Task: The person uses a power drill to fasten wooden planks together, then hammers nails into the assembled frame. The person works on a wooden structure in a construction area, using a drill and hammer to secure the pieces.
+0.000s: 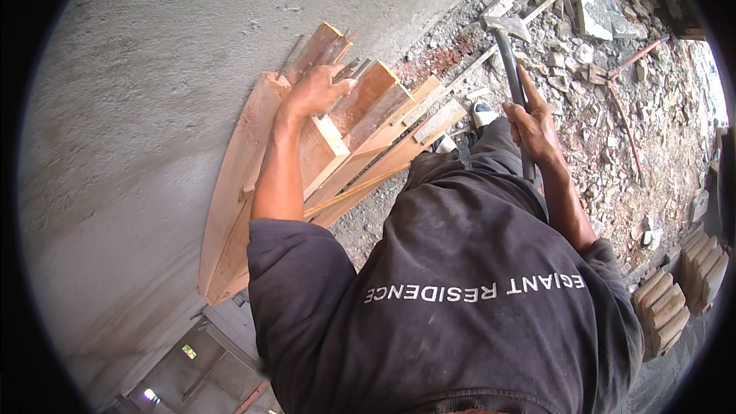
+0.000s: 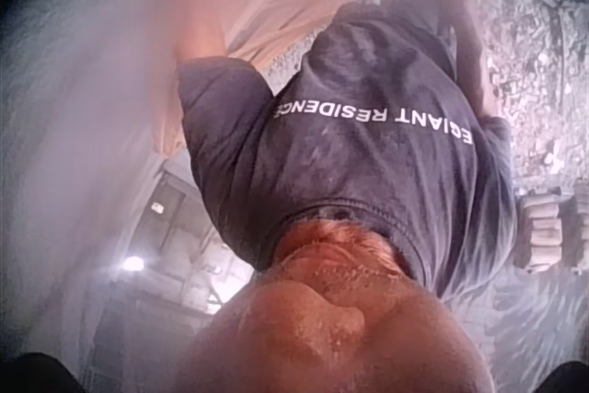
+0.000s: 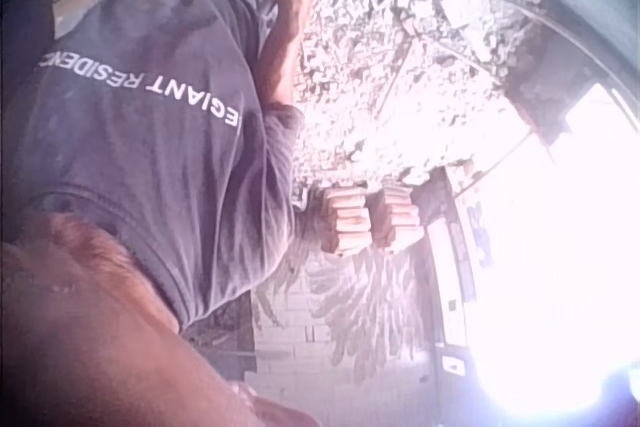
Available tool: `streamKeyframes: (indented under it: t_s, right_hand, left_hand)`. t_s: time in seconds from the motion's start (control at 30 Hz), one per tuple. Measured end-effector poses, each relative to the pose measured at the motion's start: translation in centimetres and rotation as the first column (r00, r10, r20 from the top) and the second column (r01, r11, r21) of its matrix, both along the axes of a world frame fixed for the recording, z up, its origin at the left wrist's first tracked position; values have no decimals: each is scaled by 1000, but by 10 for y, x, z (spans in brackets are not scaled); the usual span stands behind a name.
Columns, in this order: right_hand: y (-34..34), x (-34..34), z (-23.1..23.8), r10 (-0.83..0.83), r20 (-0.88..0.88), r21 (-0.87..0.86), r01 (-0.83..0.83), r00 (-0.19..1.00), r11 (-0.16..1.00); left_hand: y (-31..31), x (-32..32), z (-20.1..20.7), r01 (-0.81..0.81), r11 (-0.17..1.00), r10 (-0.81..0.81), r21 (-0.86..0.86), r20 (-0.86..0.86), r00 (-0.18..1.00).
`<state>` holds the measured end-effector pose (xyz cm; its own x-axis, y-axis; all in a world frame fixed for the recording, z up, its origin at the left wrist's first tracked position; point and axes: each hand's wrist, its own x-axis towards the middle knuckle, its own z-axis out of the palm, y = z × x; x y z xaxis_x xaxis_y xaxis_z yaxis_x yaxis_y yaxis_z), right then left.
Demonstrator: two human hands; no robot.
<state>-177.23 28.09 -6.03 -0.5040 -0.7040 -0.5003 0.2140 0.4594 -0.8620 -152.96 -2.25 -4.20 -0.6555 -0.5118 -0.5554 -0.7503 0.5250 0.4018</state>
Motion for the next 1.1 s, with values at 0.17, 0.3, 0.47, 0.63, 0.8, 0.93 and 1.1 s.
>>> streamKeyframes:
  t_s: [0.17,0.3,0.47,0.63,0.8,0.93,1.1]
  right_hand:
    - [-4,6,-1,2,3,16,-2,1000,1000]
    - [-9,11,2,14,1,16,-14,1000,1000]
    - [-14,15,10,32,19,10,-32,999,999]
    - [-16,16,6,33,14,3,-33,999,999]
    - [-19,18,7,33,-2,6,-33,999,999]
    - [-19,17,11,22,6,4,-22,1000,1000]
    - [-26,16,20,-19,-16,16,19,1000,1000]
  left_hand:
    - [0,-7,4,-18,998,19,58,-16,1000]
    - [1,-5,6,-87,991,87,102,-3,996]
    - [5,-11,17,-163,974,164,158,5,986]
    - [9,-16,25,-212,953,206,215,48,977]
    - [3,-10,15,-181,959,182,216,16,983]
    - [1,-9,10,-142,963,139,230,28,990]
    - [-1,-8,2,-57,975,51,214,36,998]
